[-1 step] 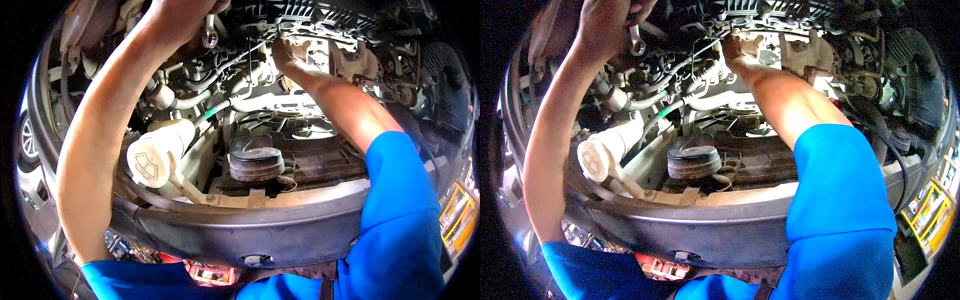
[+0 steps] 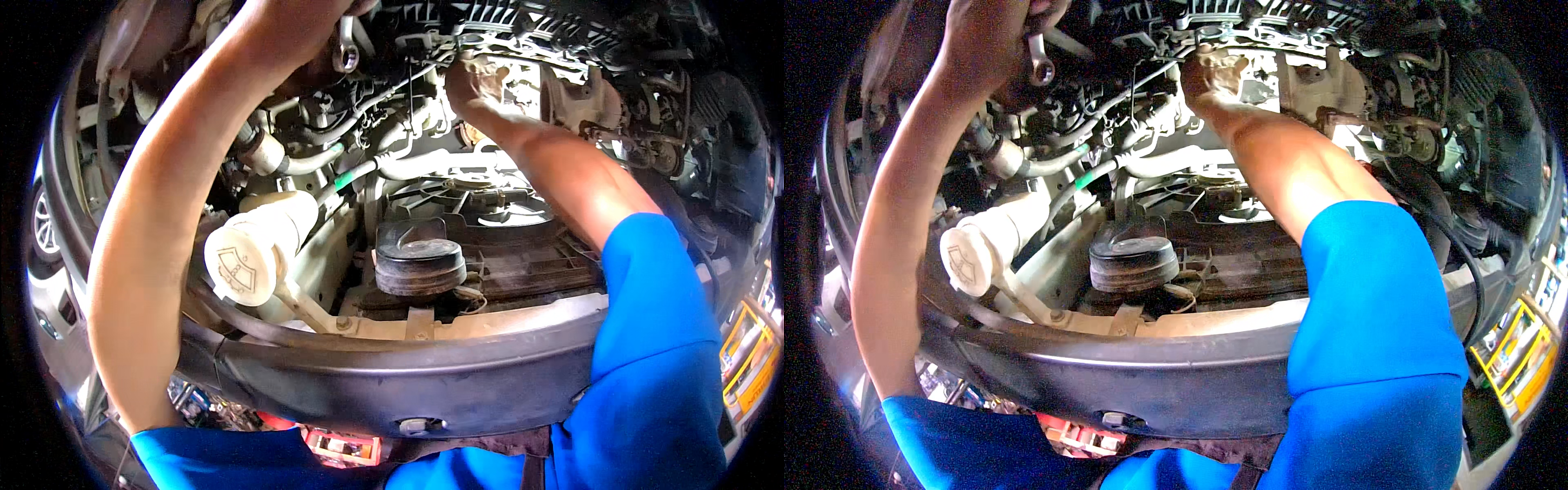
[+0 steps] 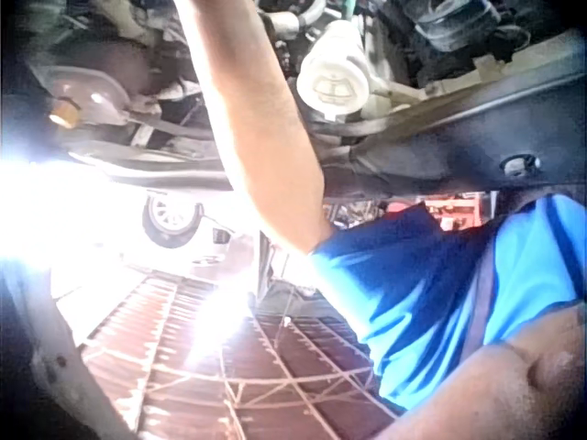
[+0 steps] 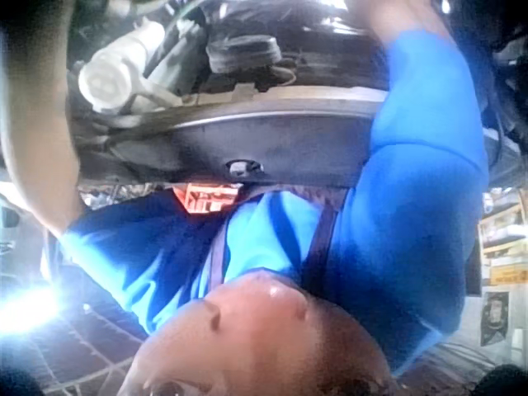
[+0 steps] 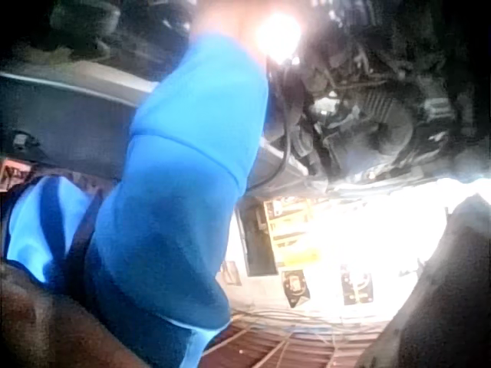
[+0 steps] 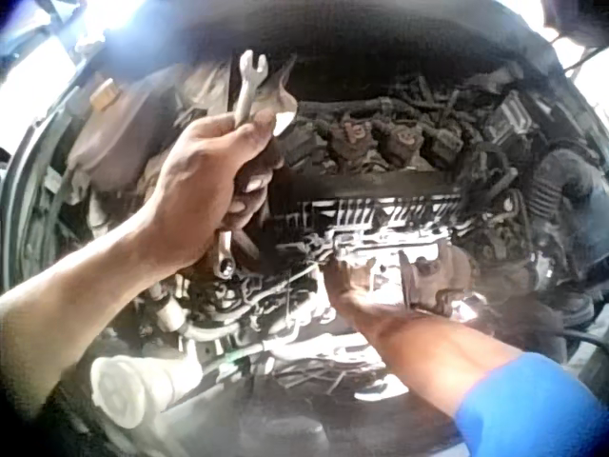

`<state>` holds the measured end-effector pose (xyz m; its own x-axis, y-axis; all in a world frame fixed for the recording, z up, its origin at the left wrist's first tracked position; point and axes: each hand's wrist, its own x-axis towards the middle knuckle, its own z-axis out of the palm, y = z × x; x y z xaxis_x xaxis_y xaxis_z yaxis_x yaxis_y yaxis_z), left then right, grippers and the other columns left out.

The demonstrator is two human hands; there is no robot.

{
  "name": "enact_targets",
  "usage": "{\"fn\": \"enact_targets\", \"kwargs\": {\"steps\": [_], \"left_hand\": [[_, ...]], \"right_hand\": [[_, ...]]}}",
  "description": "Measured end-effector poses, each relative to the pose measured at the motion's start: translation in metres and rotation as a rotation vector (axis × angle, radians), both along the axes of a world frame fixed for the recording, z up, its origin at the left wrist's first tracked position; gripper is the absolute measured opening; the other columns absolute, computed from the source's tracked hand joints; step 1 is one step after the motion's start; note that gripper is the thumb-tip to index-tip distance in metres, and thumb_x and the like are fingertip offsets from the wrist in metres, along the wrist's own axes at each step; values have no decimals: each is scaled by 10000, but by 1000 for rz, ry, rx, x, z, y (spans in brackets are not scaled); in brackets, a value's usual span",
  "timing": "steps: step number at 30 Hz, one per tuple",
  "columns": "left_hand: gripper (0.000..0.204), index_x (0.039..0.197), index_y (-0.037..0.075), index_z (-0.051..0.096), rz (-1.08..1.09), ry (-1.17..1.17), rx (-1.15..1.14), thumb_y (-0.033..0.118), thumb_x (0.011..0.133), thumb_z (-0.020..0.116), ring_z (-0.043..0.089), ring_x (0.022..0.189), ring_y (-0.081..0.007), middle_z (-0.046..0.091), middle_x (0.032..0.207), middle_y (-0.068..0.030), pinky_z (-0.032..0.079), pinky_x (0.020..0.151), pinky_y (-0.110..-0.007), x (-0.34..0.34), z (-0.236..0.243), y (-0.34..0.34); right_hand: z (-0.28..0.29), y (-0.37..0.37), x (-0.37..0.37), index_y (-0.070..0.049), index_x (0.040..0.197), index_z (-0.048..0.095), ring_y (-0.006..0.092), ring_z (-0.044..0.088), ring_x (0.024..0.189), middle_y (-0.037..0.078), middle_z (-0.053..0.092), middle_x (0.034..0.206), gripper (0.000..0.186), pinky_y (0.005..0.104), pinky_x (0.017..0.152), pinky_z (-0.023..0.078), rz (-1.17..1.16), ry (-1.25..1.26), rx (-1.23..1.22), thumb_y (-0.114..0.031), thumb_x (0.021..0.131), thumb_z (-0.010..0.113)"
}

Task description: The person manipulates a fuel injector rail assembly and uses a wrench to work on bolts inside a car engine bay.

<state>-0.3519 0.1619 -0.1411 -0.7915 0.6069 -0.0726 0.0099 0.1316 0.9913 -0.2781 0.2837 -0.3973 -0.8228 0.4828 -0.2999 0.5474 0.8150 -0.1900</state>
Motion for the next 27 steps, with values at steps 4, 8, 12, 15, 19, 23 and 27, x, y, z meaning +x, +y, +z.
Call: {"fn": "enact_targets", "kwargs": {"steps": [4, 8, 12, 15, 19, 23, 27], "left_hand": [[320, 740, 75, 459, -19, 63, 24, 314, 952, 448, 346, 423, -62, 380, 563, 34, 264, 369, -228, 8, 9, -8], [314, 768, 77, 484, -56, 96, 72, 328, 950, 436, 353, 416, -66, 393, 565, 33, 277, 363, -224, 11, 17, 24], [346, 721, 101, 467, 9, -21, 61, 382, 921, 491, 384, 407, -73, 414, 546, 29, 286, 364, -224, -6, 18, 20], [370, 700, 94, 458, 25, -109, 11, 386, 922, 500, 385, 412, -77, 393, 538, 25, 260, 369, -221, 4, 15, 11], [389, 696, 92, 464, -6, -75, -14, 411, 914, 512, 379, 398, -83, 397, 534, 23, 270, 364, -227, 3, 14, 12], [364, 693, 103, 473, -35, -43, -22, 384, 921, 513, 358, 388, -67, 395, 524, 35, 246, 350, -224, 2, 15, 14], [352, 700, 101, 491, -44, 106, -39, 353, 945, 477, 367, 378, -70, 410, 512, 24, 245, 346, -217, 6, 8, 14]], "right_hand": [[-9, -26, -6, 49, 1057, 461, 382, 481, 1033, 266, 493, 1080, 288, 505, 917, 327, -113, 9, -80, -129, 833, 441], [-131, 28, -11, 22, 1072, 530, 352, 461, 1064, 206, 547, 1011, 355, 559, 903, 307, 361, -215, 28, -210, 805, 554], [-86, 15, -4, -61, 1166, 543, 273, 600, 882, 145, 616, 999, 350, 456, 785, 480, -81, -108, -240, -215, 859, 479], [5, -5, -5, -73, 1056, 640, 240, 625, 858, 142, 634, 973, 341, 360, 730, 517, 300, -423, -157, -255, 768, 630], [-3, 3, -6, -78, 999, 667, 276, 626, 942, 154, 647, 984, 264, 404, 749, 513, 706, -369, -45, -177, 769, 582], [109, 10, 8, -67, 958, 676, 295, 641, 923, 154, 659, 977, 232, 403, 737, 524, 372, -116, -180, -128, 796, 522], [109, 22, 0, -36, 929, 658, 313, 655, 849, 174, 662, 914, 228, 451, 669, 526, 476, -1, -58, -105, 774, 506]]}}
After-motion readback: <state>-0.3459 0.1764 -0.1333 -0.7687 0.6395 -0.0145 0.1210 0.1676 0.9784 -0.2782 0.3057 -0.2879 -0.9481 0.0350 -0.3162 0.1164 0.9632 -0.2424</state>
